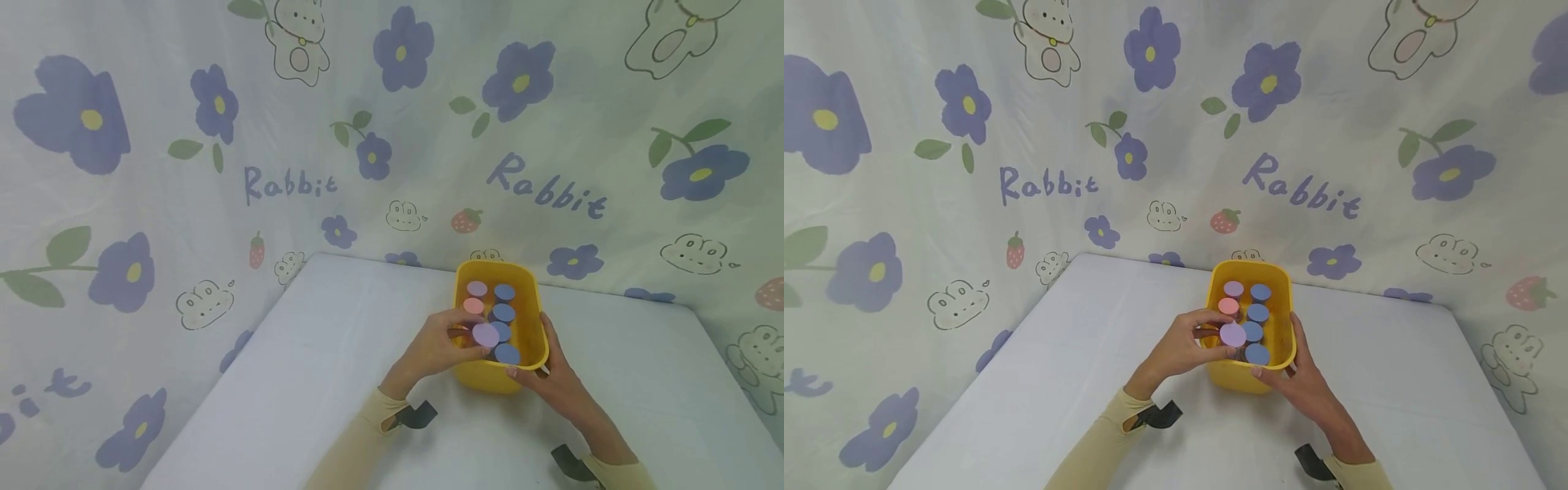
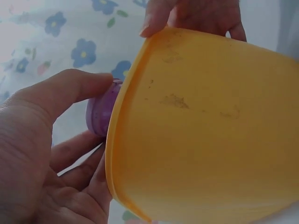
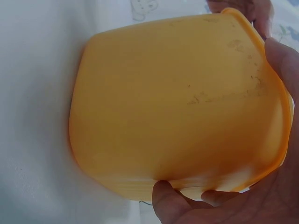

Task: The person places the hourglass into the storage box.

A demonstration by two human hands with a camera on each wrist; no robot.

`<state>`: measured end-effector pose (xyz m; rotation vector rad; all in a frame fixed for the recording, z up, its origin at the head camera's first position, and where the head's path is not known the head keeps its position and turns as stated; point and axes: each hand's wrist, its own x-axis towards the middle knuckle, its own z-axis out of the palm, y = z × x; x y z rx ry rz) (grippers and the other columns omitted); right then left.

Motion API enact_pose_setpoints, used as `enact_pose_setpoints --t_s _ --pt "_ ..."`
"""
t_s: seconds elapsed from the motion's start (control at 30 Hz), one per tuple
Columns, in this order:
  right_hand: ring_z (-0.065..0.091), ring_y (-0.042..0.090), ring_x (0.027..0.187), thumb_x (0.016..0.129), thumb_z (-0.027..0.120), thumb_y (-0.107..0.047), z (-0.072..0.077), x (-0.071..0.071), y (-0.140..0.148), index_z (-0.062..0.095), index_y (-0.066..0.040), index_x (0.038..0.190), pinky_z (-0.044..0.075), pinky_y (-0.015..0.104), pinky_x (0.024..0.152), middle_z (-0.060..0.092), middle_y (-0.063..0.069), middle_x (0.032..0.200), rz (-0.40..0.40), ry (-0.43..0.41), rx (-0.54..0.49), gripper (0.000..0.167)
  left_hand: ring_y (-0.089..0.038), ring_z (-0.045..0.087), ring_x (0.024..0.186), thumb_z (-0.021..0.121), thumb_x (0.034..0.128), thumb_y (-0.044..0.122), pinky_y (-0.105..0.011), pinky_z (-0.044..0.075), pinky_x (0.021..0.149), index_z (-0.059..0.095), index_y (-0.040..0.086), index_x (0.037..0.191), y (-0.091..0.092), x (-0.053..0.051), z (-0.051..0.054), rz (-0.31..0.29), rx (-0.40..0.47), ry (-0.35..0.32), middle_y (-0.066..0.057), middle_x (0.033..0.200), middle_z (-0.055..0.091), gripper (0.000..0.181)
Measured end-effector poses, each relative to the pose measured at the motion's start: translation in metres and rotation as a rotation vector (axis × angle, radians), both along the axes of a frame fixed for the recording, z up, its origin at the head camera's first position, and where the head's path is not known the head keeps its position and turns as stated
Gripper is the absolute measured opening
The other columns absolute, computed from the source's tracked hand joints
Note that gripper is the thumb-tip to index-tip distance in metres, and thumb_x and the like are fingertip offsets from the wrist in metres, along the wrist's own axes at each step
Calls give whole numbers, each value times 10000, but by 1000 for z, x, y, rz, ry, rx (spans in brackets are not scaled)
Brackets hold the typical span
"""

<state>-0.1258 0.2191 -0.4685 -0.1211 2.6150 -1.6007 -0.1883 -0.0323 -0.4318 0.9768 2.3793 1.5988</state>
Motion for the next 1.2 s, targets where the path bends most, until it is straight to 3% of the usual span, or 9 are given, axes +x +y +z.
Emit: enact_pose_setpoints --t_s 0.3,0.47,0.6,0.83,1.07,1.2 --pt "233 487 1528 936 757 -357 -4 0 -4 -181 -343 1633 323 594 1170 63 208 1732 1 3 -2 1170 -74 624 1082 820 896 257 -307 583 1032 663 181 1266 -1 -1 6 0 -143 35 25 1189 687 410" --pt "218 487 1540 932 760 -367 -4 0 -4 -178 -378 1627 321 597 1174 54 193 1738 -6 -2 -5 1168 -74 615 1047 804 908 260 -276 592 991 650 164 1288 -1 -6 13 -45 -263 73 35 1181 688 422" --pt "212 484 1544 932 760 -372 -4 -2 -3 -180 -402 1620 315 611 1182 50 183 1741 -5 3 -4 1165 -86 633 995 805 904 258 -213 591 930 647 125 1318 1 -12 22 -80 -348 66 24 1192 701 463" --pt "215 491 1544 927 764 -373 -4 -3 -2 -180 -403 1620 317 595 1181 57 193 1738 -9 1 -5 1172 -54 617 893 827 880 215 -118 554 828 693 89 1246 5 -24 35 -146 -442 69 22 1053 707 409" --pt "211 486 1546 926 765 -375 -2 -1 -1 -179 -387 1625 308 595 1183 53 193 1738 -17 -3 -6 1174 -43 633 891 850 865 218 -118 560 817 722 119 1201 12 -37 40 -210 -553 59 62 1013 700 373" --pt "212 482 1546 925 767 -378 -1 -1 -1 -180 -386 1625 308 592 1184 55 191 1737 -20 -6 -2 1177 -58 615 856 843 865 200 -116 549 784 740 116 1165 18 -42 41 -253 -612 104 66 968 699 329"
